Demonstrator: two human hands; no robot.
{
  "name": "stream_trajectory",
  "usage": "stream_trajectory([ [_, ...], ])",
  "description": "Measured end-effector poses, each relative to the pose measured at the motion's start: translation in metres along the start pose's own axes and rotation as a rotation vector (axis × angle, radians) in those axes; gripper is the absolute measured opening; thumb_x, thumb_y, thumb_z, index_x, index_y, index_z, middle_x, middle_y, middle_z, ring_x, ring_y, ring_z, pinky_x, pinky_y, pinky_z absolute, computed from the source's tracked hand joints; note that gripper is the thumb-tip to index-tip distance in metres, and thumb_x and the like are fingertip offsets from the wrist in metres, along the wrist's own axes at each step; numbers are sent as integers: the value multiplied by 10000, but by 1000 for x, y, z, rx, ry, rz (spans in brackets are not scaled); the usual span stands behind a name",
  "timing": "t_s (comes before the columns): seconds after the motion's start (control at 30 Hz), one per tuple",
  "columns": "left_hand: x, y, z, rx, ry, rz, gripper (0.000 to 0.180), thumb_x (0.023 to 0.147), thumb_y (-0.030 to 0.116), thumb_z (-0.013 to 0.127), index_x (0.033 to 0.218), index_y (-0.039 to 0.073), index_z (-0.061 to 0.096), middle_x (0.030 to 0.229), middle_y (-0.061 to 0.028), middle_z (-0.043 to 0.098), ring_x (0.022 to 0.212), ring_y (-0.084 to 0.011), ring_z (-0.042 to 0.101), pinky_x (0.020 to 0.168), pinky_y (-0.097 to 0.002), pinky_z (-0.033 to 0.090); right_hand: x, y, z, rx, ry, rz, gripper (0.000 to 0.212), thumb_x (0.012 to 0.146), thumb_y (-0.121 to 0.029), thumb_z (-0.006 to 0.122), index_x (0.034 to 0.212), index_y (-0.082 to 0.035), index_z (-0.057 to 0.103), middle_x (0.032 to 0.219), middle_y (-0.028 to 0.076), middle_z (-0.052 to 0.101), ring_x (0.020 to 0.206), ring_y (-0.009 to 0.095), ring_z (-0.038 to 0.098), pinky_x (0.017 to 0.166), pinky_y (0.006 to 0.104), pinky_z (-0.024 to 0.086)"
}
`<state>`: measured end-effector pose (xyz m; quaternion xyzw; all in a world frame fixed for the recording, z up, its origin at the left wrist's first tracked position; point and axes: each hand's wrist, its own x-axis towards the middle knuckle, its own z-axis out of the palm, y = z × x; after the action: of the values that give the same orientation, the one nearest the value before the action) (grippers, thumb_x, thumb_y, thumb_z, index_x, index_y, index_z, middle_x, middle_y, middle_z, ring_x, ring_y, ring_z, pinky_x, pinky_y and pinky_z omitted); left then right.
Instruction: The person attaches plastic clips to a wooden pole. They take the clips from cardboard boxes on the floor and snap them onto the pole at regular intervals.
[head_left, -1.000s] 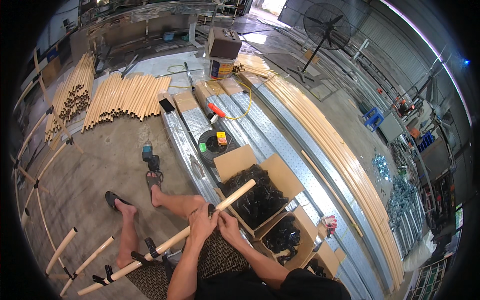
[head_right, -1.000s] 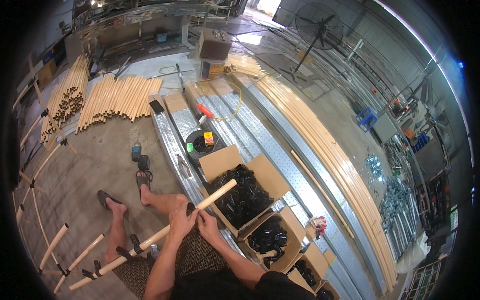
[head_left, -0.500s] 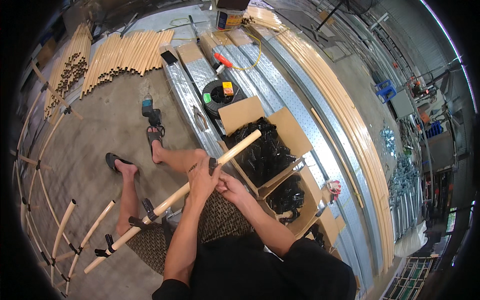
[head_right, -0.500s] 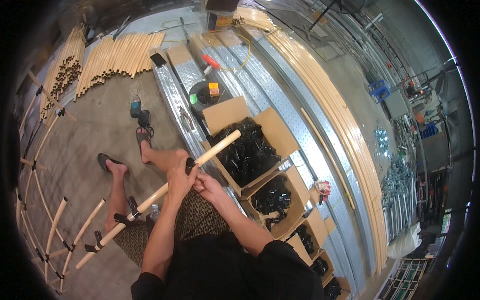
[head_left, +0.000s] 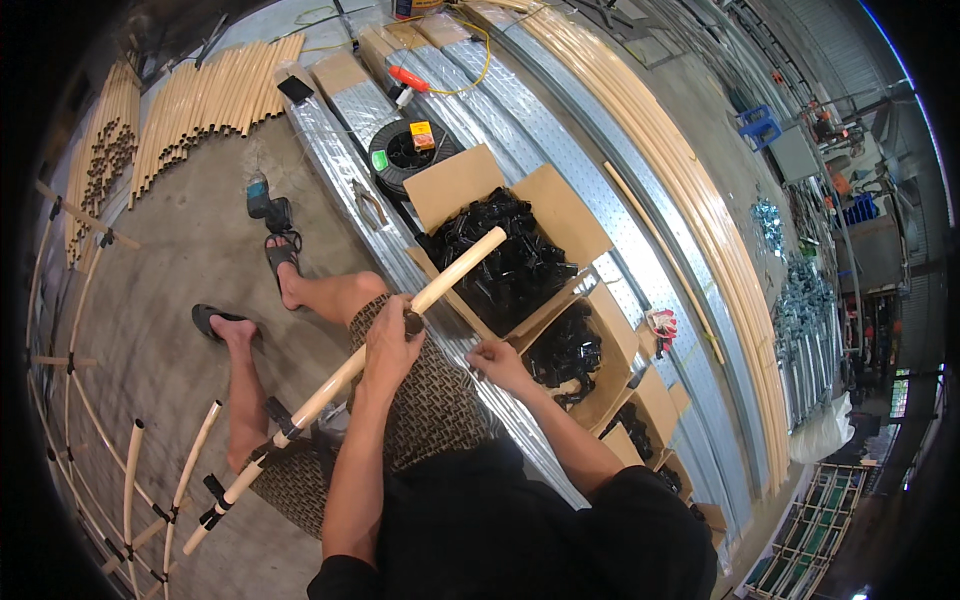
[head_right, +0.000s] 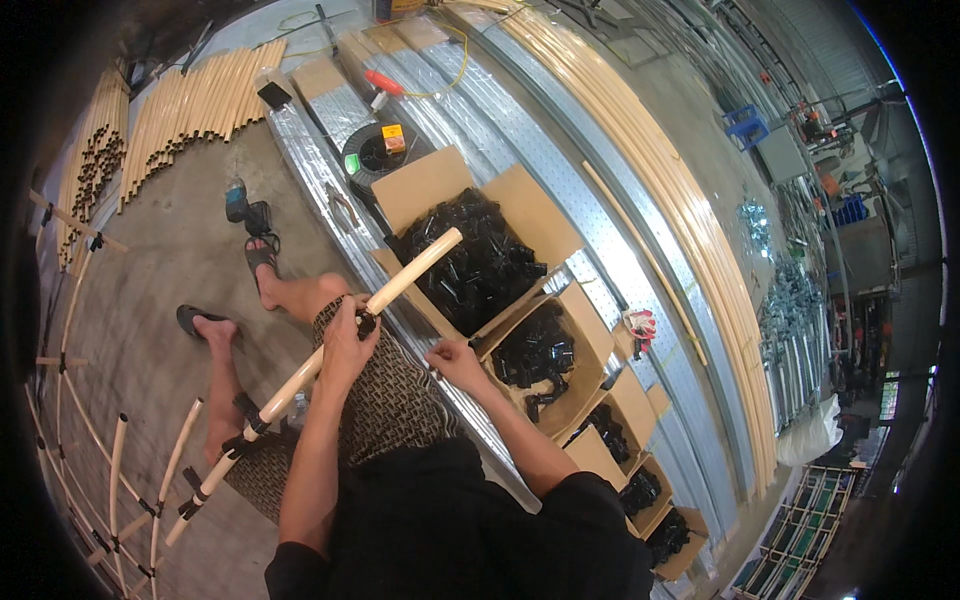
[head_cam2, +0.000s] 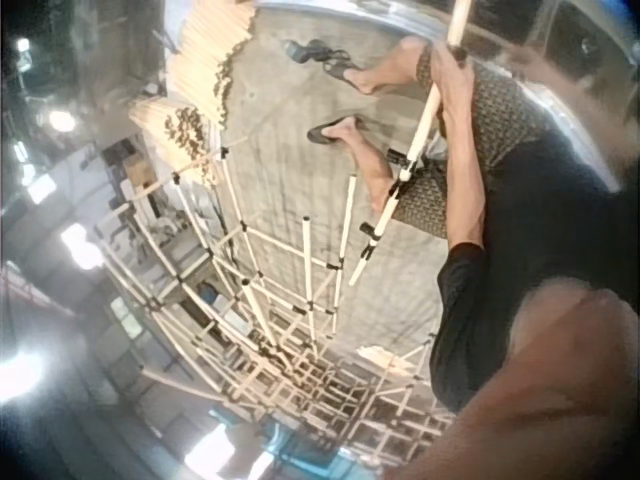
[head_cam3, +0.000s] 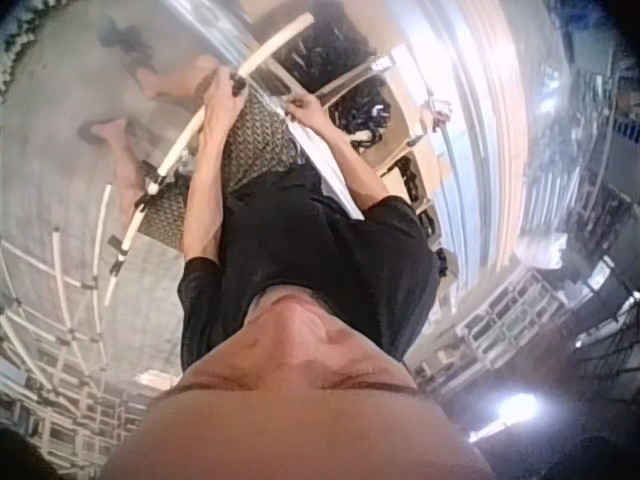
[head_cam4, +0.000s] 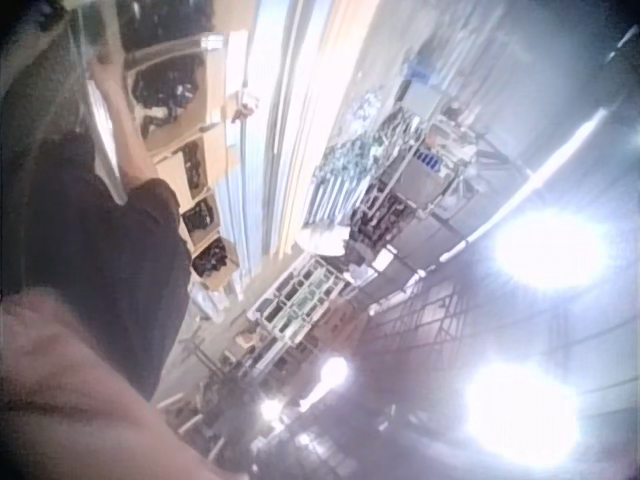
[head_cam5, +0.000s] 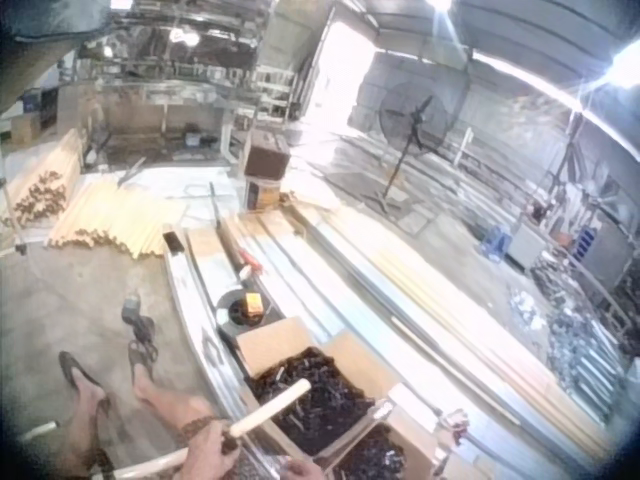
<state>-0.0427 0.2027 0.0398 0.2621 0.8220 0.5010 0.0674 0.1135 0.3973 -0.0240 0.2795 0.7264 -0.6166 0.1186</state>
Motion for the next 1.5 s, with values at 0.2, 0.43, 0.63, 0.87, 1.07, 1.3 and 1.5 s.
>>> stream_trajectory([
  [0.2, 0, 8, -7, -14, -118, 59, 496, 746, -80, 730, 1199, 51, 578, 1372, -179, 624, 1267, -392, 588, 1052, -439, 488, -24, 33, -29, -797, -142, -60, 261, 885, -241, 723, 1023, -22, 748, 887, 225, 735, 882, 404, 720, 792, 483, 563],
  [0.43, -3, 4, -10, -37, -152, 27, 545, 751, -51, 737, 1264, 81, 608, 1436, -161, 599, 1330, -379, 555, 1109, -443, 450, 19, -12, -29, -275, 93, -223, 167, 912, -114, 692, 1006, 18, 734, 808, 151, 739, 665, 235, 717, 657, 364, 552],
  [0.63, -2, 0, 0, -1, -70, 128, 463, 826, 217, 803, 1221, 36, 646, 1414, -209, 603, 1306, -400, 568, 1098, -470, 446, 142, 20, -63, -539, 490, -240, 252, 909, -158, 742, 1106, -3, 717, 910, 148, 769, 775, 217, 741, 701, 372, 579],
  [0.87, -16, -3, 7, 43, -63, 107, 579, 722, 35, 758, 1283, 52, 614, 1415, -238, 567, 1314, -431, 533, 1067, -492, 445, 173, 34, -42, -1135, 337, -52, 571, 794, -389, 830, 1229, -71, 639, 1093, 201, 719, 1024, 417, 701, 873, 509, 581],
  [1.07, -23, 6, 5, 187, -173, 165, 574, 808, 206, 778, 1325, 51, 583, 1492, -288, 440, 1372, -445, 434, 1116, -529, 352, 186, 48, -53, -1216, 242, -84, 600, 775, -399, 846, 1258, -118, 627, 1122, 183, 728, 1030, 379, 723, 854, 487, 596],
  [1.3, -12, 7, 13, 249, -241, 187, 377, 980, 336, 630, 1269, 104, 700, 1482, -288, 459, 1306, -460, 483, 1076, -537, 432, 159, 35, -55, -967, 295, -283, 500, 748, -293, 828, 1140, -40, 646, 993, 202, 752, 936, 410, 728, 828, 494, 581],
  [1.5, 4, 0, -1, -61, -165, 102, 535, 937, 198, 700, 1447, 121, 556, 1369, -207, 578, 1226, -404, 573, 1037, -476, 465, 133, 35, -61, -346, 412, -336, 264, 865, -111, 764, 1086, 19, 701, 891, 121, 726, 684, 201, 689, 643, 355, 560],
])
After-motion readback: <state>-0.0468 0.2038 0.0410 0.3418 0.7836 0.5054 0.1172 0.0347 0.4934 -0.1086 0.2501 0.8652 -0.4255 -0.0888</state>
